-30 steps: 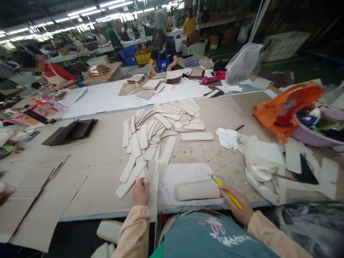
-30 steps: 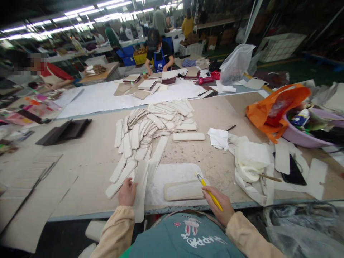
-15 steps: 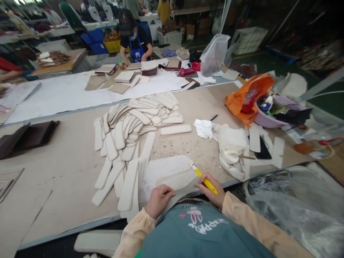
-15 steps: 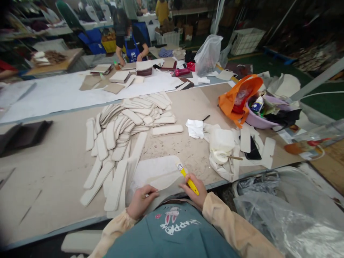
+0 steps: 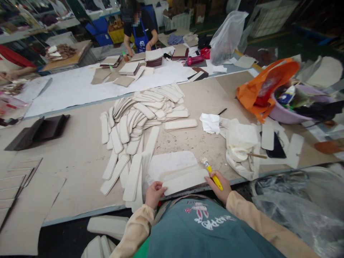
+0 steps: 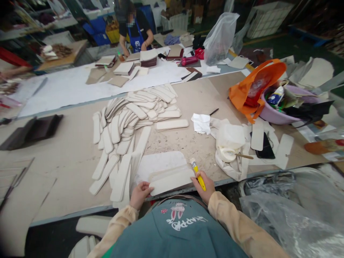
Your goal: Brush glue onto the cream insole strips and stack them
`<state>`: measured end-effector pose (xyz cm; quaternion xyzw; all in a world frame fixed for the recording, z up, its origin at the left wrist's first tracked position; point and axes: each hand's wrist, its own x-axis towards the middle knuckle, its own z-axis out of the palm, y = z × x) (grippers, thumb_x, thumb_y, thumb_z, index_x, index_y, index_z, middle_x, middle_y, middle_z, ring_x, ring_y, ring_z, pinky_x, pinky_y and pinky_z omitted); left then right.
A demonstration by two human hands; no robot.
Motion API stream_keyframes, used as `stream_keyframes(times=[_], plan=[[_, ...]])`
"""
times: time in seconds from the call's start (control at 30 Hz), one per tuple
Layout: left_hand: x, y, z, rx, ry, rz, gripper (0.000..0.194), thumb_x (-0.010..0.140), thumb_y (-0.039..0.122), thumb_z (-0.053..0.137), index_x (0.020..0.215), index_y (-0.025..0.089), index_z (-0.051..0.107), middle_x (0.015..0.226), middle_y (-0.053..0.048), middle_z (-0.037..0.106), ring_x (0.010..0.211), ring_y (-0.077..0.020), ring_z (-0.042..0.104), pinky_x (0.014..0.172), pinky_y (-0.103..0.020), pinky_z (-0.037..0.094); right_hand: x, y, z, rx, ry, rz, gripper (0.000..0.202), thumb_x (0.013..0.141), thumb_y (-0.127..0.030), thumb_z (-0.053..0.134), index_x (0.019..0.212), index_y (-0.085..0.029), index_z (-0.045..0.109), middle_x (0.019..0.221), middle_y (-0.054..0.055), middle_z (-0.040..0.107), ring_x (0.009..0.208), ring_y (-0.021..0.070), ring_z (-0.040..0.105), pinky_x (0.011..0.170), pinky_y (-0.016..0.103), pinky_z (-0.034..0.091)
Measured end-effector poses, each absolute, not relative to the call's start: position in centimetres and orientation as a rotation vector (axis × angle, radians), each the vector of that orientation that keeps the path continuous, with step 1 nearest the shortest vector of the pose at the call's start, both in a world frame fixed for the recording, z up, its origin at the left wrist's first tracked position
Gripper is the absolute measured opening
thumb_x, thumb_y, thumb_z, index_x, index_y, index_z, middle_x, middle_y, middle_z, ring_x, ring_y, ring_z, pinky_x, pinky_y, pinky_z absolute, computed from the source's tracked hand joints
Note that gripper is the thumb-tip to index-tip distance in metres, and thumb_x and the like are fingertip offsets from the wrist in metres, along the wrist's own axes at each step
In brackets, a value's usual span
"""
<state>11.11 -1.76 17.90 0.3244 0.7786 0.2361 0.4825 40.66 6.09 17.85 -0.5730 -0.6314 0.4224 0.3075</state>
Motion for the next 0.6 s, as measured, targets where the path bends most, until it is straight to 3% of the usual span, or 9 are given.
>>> stream_keyframes(times=[0.2, 0.6], plan=[[10.6, 1.2, 17.8, 0.946, 2.170, 0.473, 0.027, 0.067, 0.035, 0.064, 0.087, 0.019, 0.053, 0.064, 0.002, 0.062, 0.066, -0.0173, 0.060, 0.064, -0.029, 0.040, 40.0, 8.0, 16.4, -1.558, -1.794, 1.031, 0.025, 0.080, -0.045, 0.052, 0.081, -0.022, 0.044, 0.068, -0.001, 0.055, 0.057, 0.0157, 0.051, 0.057, 0.027, 0.041], [10.3, 1.9, 16.8, 1.089, 2.187, 0.254, 0.029, 0.073, 0.034, 0.058, 0.097, 0.018, 0.054, 0.067, 0.002, 0.064, 0.068, -0.0170, 0.060, 0.064, -0.027, 0.037, 39.6, 8.7, 14.5, -1.587, -2.019, 0.851, 0.013, 0.082, -0.034, 0.049, 0.078, -0.022, 0.044, 0.070, 0.000, 0.054, 0.064, 0.0169, 0.053, 0.060, 0.027, 0.041]])
